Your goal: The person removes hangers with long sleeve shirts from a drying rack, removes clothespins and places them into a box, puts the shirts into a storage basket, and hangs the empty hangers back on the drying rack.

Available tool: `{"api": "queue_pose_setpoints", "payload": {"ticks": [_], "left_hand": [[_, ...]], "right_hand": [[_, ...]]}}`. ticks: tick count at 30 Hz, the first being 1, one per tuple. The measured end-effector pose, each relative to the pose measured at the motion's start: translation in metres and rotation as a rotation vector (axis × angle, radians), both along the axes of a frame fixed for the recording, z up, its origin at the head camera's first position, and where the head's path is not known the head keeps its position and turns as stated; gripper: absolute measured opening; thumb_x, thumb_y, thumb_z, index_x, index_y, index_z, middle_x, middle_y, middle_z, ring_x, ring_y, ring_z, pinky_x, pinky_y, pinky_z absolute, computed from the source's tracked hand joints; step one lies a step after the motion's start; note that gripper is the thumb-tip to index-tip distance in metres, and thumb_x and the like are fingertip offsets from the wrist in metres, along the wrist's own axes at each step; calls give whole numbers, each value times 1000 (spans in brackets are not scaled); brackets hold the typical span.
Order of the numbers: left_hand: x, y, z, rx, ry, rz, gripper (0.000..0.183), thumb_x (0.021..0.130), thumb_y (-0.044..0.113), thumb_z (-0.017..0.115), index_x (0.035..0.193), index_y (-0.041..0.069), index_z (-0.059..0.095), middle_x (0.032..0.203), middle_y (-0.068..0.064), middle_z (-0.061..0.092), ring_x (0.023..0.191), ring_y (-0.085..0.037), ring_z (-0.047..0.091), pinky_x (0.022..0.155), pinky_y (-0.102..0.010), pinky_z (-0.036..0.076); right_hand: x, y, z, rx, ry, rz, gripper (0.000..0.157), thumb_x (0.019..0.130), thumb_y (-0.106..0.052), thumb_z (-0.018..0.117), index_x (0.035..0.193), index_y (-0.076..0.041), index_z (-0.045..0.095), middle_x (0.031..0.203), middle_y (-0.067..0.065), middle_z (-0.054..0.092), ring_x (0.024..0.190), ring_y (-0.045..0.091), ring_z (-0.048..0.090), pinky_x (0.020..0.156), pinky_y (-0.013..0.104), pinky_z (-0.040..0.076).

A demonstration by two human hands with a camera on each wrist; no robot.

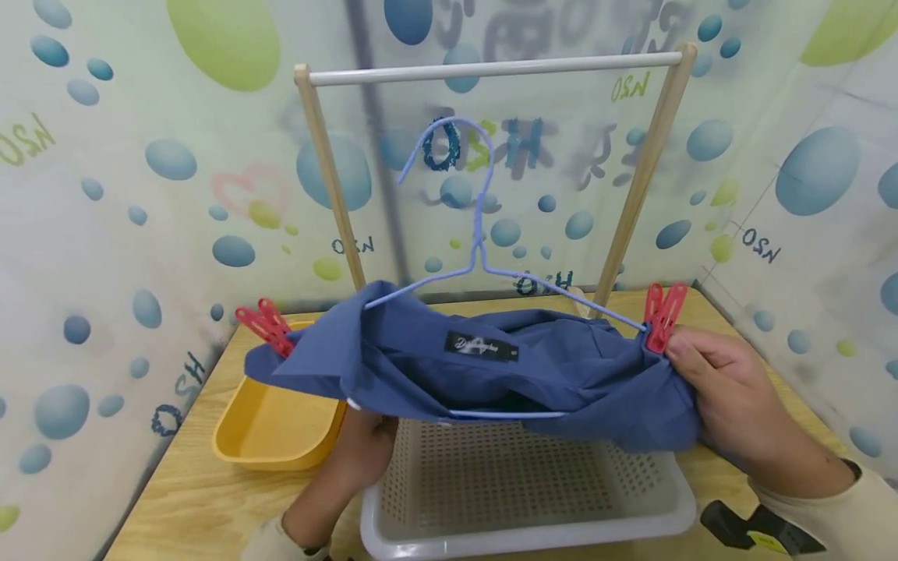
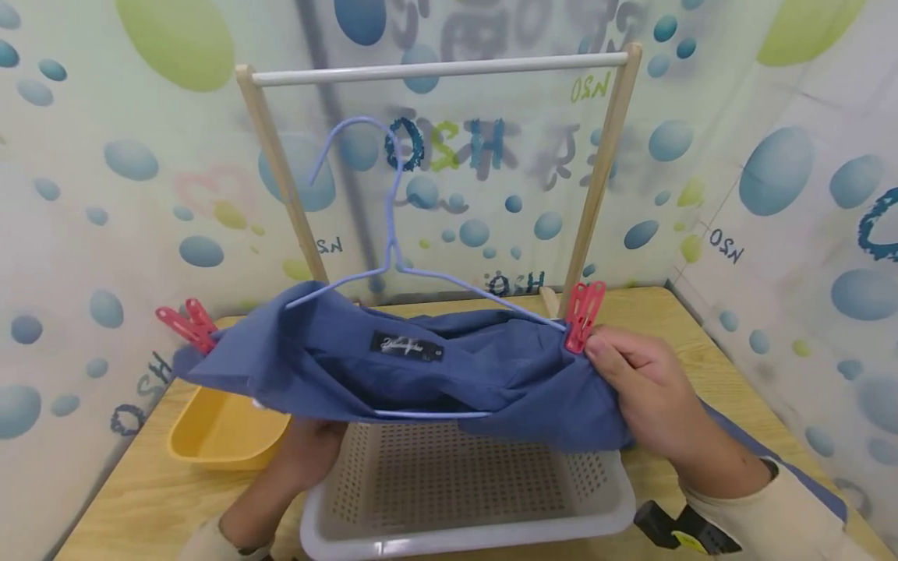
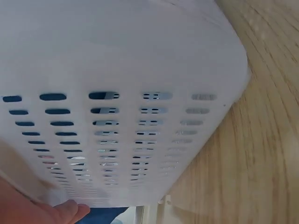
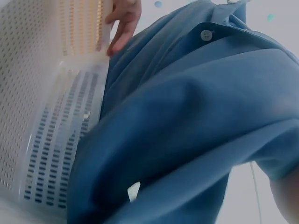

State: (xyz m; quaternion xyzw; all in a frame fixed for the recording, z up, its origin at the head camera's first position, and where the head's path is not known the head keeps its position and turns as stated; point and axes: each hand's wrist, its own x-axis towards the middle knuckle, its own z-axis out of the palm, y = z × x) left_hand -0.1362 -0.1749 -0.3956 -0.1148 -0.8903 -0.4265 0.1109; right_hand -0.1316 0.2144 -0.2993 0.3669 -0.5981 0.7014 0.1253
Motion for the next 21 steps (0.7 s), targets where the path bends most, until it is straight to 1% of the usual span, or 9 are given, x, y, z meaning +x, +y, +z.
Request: {"api": "queue_pose_setpoints", "payload": {"ticks": [2,3,5,8,11,14,16,18,21], "left_hand": [[-5,-1,-3,62,87,-34,54,85,-16,47,137,-4,54,137,-20,57,127,-35,51,103,-57,42],[-7,-2,-4,75,103,-45,58,82,-18,47,138,-4,53,141,-20,54,131,-35,48,105,-58,40],[-10,-3,-4,110,82,-50,62,78,-19,48,139,-5,50,147,-22,46,136,-37,42,108,-58,36],[-12,-6,-2,223,-63,-77,65,82,-16,47,146,-2,39,152,-24,37,137,-41,43,102,-54,44],[-12,-9,2,320,-207,-106,76,89,-11,48,157,5,18,156,-25,31,136,-46,46,96,-50,51],[-10,-14,3,313,-318,-94,82,94,-2,53,160,11,6,152,-27,38,127,-44,56,90,-47,56],[-8,-16,4,287,-381,-80,83,95,4,57,160,11,6,142,-30,48,112,-39,66,82,-45,59],[-7,-19,4,269,-441,-68,79,96,10,59,159,11,12,132,-31,56,98,-32,71,72,-43,61],[-7,-23,3,280,-491,-103,73,97,13,58,156,9,16,124,-32,59,88,-29,73,67,-42,61]], "right_hand": [[-3,1,0,17,-33,-96,35,101,13,34,81,0,60,70,4,46,64,16,44,51,29,29],[-4,2,0,28,-55,-145,34,102,11,35,81,0,61,72,3,48,65,15,45,52,28,31],[-8,4,0,25,-103,-211,32,103,8,38,84,0,63,75,2,53,68,15,48,55,25,36],[-15,7,0,-13,-147,-260,31,103,4,42,88,-1,68,79,0,59,71,11,53,57,19,44],[-22,10,-2,-80,-146,-241,31,103,4,43,92,-1,71,81,-1,62,70,7,59,57,16,49],[-28,13,-4,-111,-144,-225,30,103,4,43,94,-1,72,84,0,64,71,6,62,60,15,52],[-30,15,-4,-121,-151,-217,29,103,4,43,95,0,72,83,0,64,71,6,63,60,15,52],[-31,16,-4,-123,-155,-216,29,103,4,43,95,0,71,85,1,63,72,7,62,61,15,52],[-34,18,-2,-135,-155,-219,29,102,4,43,95,1,71,84,1,63,72,9,60,60,16,51]]}}
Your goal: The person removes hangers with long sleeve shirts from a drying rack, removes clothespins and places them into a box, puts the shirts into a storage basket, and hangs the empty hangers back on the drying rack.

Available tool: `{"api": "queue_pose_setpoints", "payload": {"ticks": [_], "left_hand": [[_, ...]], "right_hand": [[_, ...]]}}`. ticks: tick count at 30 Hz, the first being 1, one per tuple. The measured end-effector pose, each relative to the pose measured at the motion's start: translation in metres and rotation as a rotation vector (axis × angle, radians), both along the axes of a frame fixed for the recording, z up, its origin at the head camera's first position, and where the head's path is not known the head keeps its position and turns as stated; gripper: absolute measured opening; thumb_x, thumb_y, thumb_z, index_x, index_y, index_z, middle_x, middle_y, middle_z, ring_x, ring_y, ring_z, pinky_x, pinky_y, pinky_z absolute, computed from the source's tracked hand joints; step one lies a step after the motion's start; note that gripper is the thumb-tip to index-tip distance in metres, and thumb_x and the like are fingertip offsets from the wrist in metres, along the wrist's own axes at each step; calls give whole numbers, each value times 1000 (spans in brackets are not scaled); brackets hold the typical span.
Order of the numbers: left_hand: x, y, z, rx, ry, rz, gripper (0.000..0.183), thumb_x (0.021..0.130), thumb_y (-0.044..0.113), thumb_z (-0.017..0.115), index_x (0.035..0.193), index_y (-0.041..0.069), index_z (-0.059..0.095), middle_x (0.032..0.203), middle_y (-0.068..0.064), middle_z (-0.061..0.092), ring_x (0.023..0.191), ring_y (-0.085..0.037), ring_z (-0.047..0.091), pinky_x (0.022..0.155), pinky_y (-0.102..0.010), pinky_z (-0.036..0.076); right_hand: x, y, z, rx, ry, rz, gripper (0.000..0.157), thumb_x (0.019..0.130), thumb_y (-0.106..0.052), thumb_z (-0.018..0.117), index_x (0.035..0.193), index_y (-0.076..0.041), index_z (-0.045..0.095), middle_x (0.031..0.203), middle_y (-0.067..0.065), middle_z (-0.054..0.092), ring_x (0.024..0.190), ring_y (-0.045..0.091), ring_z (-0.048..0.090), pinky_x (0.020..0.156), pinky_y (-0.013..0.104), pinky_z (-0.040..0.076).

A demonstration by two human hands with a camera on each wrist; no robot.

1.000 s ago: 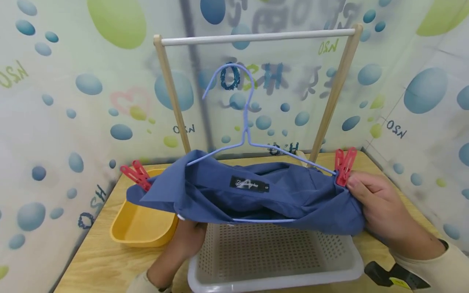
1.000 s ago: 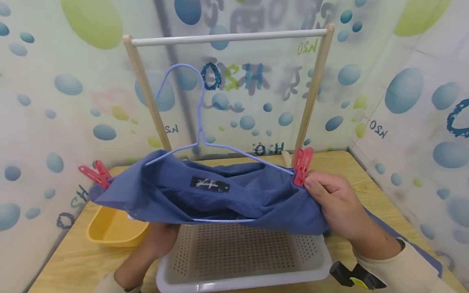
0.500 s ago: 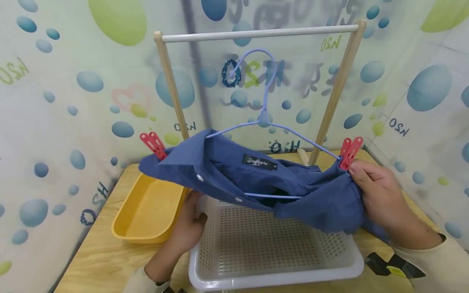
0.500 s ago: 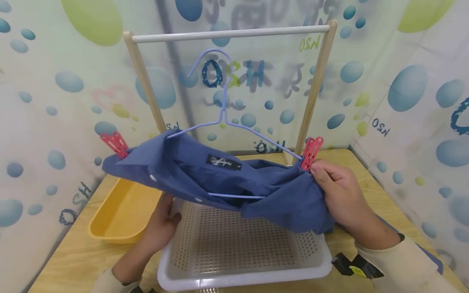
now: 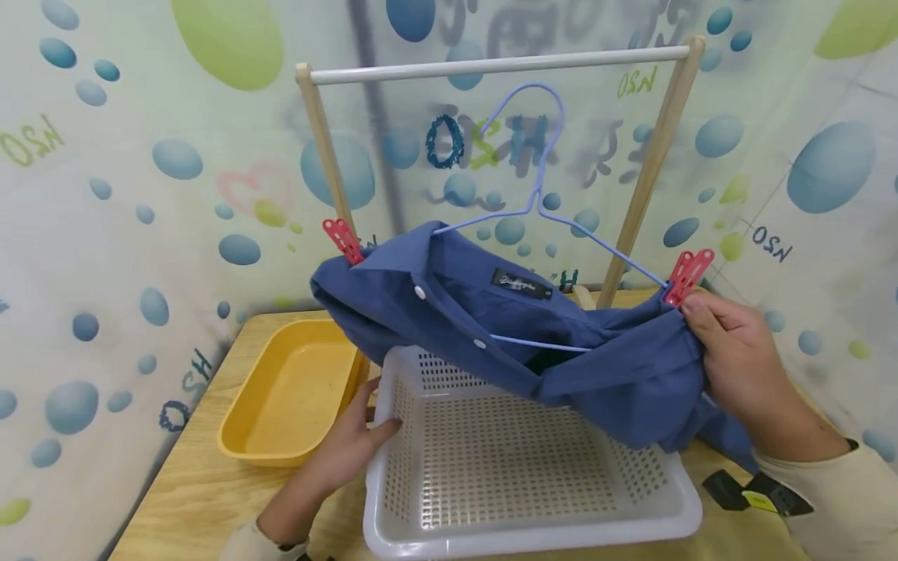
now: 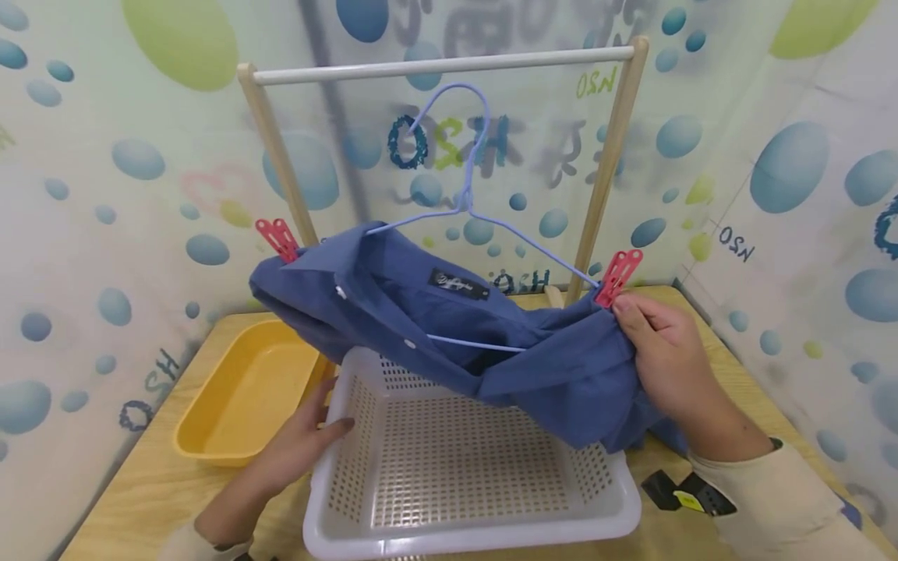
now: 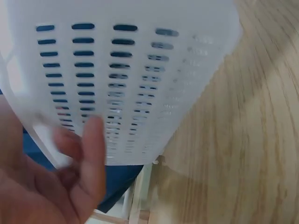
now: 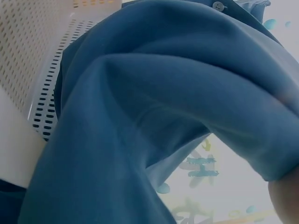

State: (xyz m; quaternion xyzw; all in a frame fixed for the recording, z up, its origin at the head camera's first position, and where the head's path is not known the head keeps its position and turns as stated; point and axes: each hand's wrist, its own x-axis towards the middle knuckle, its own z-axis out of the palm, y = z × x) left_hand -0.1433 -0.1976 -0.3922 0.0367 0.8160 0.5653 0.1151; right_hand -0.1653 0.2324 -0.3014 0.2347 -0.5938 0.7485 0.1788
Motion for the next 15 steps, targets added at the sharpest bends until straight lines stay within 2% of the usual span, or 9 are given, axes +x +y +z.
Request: {"api": "queue_pose_setpoints", "payload": {"ticks": [3,6,10,15], "left_hand": [[-1,-3,-1,52,-9,-63,70,99,10,54,156,8,14,124,-35,59,86,-32,74,66,-43,61],[-2,-4,-1,90,-2,-108,70,98,6,51,156,6,12,129,-36,54,91,-36,73,69,-45,61],[0,-8,-1,89,-4,-108,74,96,3,50,158,3,10,139,-35,45,102,-36,67,75,-45,60],[1,-12,-1,94,-20,-99,76,96,2,49,159,5,7,140,-37,42,104,-37,66,75,-47,60]], "right_hand": [[-3,2,1,2,2,-30,28,102,2,45,94,1,71,83,1,63,72,9,59,60,16,51],[-6,4,2,-3,-23,-65,26,103,-1,47,92,0,70,75,1,62,64,9,59,55,16,49],[-10,13,2,6,-67,-100,24,103,-7,50,91,-1,69,70,1,58,56,9,57,48,18,47],[-19,24,11,-19,-68,-139,19,101,-11,54,98,0,70,79,3,61,62,9,59,53,17,52]]}}
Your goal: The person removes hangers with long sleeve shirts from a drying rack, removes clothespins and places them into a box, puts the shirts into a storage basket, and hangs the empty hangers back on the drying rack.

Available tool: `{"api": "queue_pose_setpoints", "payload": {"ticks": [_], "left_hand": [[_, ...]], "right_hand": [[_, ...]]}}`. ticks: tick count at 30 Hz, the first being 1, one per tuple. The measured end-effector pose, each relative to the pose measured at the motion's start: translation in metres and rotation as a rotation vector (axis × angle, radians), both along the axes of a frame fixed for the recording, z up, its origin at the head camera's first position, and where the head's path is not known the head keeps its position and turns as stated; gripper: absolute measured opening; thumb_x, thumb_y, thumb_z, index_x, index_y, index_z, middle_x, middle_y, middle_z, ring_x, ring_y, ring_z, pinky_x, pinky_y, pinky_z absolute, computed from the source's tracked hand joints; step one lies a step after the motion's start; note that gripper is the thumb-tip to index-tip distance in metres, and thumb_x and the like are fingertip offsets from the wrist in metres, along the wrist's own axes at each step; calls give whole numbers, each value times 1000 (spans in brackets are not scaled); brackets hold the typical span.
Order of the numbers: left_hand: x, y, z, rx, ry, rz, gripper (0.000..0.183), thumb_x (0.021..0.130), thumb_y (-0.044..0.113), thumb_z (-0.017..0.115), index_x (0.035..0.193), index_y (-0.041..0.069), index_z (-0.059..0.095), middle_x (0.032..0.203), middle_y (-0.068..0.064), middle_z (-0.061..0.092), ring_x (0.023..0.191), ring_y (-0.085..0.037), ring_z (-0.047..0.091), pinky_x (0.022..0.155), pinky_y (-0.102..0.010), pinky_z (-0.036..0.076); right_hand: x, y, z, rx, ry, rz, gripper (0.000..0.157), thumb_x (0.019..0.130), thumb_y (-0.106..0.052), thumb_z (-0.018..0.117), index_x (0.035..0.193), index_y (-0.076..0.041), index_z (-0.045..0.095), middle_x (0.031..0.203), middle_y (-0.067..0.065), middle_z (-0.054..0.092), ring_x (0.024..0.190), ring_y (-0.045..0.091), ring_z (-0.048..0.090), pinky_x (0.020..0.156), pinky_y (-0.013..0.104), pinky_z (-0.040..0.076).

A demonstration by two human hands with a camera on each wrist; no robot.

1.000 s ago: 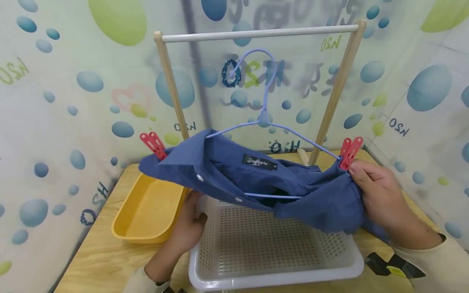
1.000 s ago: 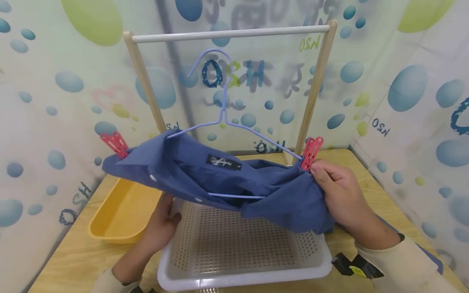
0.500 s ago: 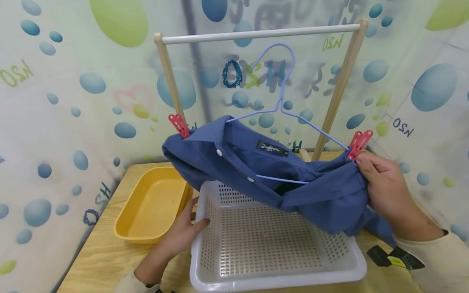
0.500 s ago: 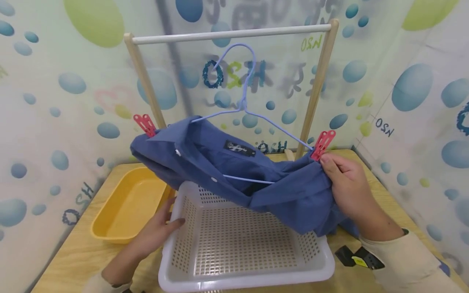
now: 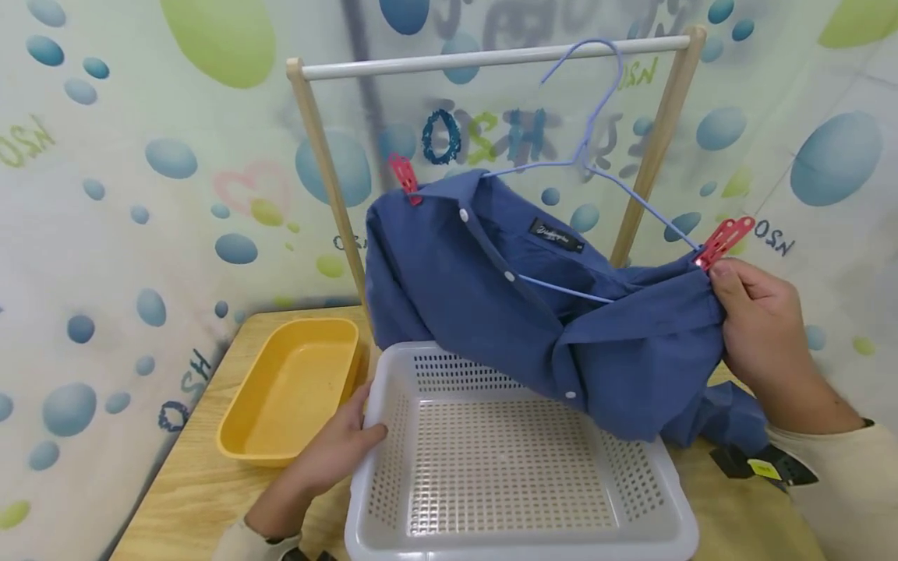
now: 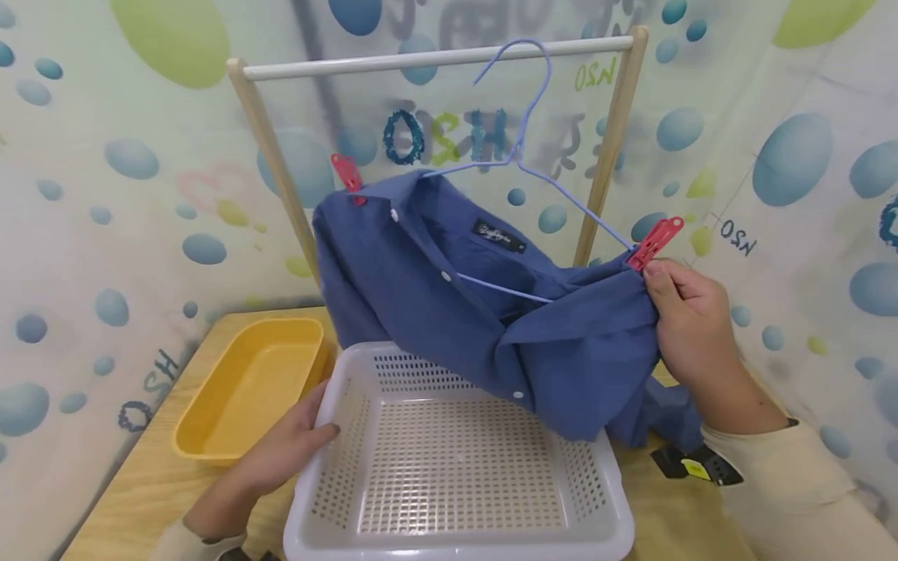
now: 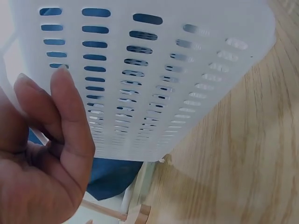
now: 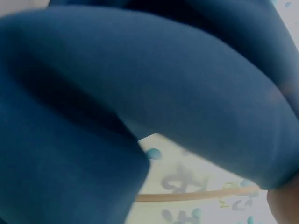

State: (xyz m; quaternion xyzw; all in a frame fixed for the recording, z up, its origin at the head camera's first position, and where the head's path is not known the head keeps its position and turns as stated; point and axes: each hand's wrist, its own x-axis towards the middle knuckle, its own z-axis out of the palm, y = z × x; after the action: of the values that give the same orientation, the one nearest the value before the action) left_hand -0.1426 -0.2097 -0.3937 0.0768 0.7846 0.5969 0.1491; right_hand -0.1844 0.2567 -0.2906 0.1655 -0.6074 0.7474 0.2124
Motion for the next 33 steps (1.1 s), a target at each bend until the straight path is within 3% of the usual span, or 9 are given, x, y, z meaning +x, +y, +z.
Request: {"api": "queue_pose_setpoints", "payload": {"ticks": [3,7,10,14,20,28,33], "left_hand": [[-1,-2,-1,16,-2,-4,75,97,2,48,159,6,7,137,-38,44,101,-38,67,74,-48,60],[0,-2,-4,34,-13,3,74,97,2,47,159,7,7,137,-38,45,102,-38,67,75,-48,60],[1,-1,-6,42,-17,16,73,97,2,47,159,7,8,137,-37,45,102,-38,67,75,-48,60],[1,-1,-8,37,-5,54,71,98,2,47,159,7,12,136,-36,47,101,-37,67,74,-48,60],[0,0,-7,13,-8,120,70,98,1,47,159,8,14,140,-34,47,100,-36,68,72,-47,61],[0,2,-5,-2,22,93,69,96,0,48,157,3,16,135,-34,49,97,-34,69,72,-43,60],[-1,2,-5,5,41,69,68,95,-1,47,156,2,16,132,-35,50,95,-35,69,71,-43,61]], "right_hand": [[-3,2,9,-86,-2,5,19,100,-11,57,102,1,72,89,4,64,71,9,64,62,16,56],[-1,2,21,-234,-36,100,24,100,-10,56,115,3,70,110,7,64,94,11,69,78,20,58],[2,-2,31,-290,-50,138,27,100,-12,56,116,6,68,107,9,63,92,14,69,79,23,58],[5,-10,46,-302,-41,88,33,98,-18,61,117,7,66,102,11,63,85,15,69,78,24,59],[8,-18,62,-341,18,77,39,98,-17,60,128,8,60,118,14,61,102,19,70,86,28,56],[7,-22,69,-340,20,67,38,97,-18,61,125,9,62,110,14,60,96,18,71,84,27,57],[7,-19,62,-322,-54,162,37,100,-18,57,128,6,61,111,12,61,93,18,72,81,29,58]]}}
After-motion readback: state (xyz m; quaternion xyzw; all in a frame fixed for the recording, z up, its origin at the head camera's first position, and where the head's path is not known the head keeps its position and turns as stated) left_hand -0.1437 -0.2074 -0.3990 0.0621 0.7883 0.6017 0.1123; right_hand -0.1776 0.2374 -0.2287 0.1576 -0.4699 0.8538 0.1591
